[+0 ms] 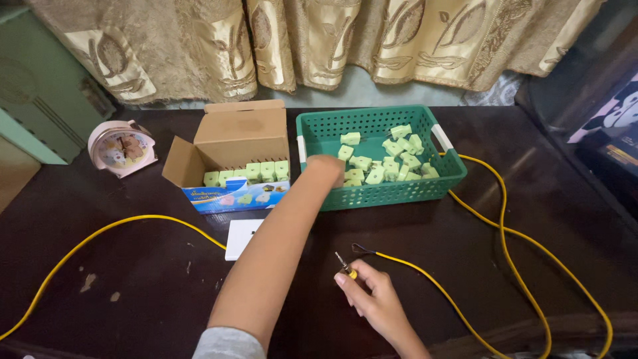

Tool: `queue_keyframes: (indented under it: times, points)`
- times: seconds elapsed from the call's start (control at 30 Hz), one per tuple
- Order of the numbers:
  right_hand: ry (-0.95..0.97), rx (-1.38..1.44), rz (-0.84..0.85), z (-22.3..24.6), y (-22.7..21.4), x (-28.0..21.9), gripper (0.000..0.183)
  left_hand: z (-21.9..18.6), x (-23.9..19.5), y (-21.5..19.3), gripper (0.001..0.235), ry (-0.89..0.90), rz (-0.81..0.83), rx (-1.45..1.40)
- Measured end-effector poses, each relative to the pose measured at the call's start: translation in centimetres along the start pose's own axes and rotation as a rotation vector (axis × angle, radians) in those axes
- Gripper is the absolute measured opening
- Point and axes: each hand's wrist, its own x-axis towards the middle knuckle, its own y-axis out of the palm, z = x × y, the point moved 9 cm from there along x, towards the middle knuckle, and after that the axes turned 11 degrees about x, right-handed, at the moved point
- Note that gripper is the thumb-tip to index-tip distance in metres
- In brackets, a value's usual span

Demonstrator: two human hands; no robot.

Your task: The person uses a screwdriver to tighten screws on small green electrical components, likely socket adapters. They handle the components one by one, placing the finished items into a cardboard box on the table.

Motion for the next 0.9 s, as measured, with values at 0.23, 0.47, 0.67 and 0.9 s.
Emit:
queue_keyframes:
  times: [0.23,0.47,0.67,0.9]
  points:
    - [0.015,0.028,-0.021,-0.3,-0.1,-0.1,0.039,2.4,-5.5,-2.5,0.057,0.04,-0.241,-0.162]
    - [-0.025,0.169,-0.036,-0.1,-0.3,-0.3,0.03,5.6,-18.6,-4.2,0.022,0.339,-0.524,-1.323]
    - [-0.048,0.228,-0.108,0.4,-1.2,-0.6,0.04,5.1,-27.7,-0.3,0.053,0.449,-0.578,-1.642]
    - [-0.032,0.25,-0.213,-1.0,-3.1,-0.6,0.027,-0.3,-29.5,7.7,0.039,0.598,-0.652,-1.67]
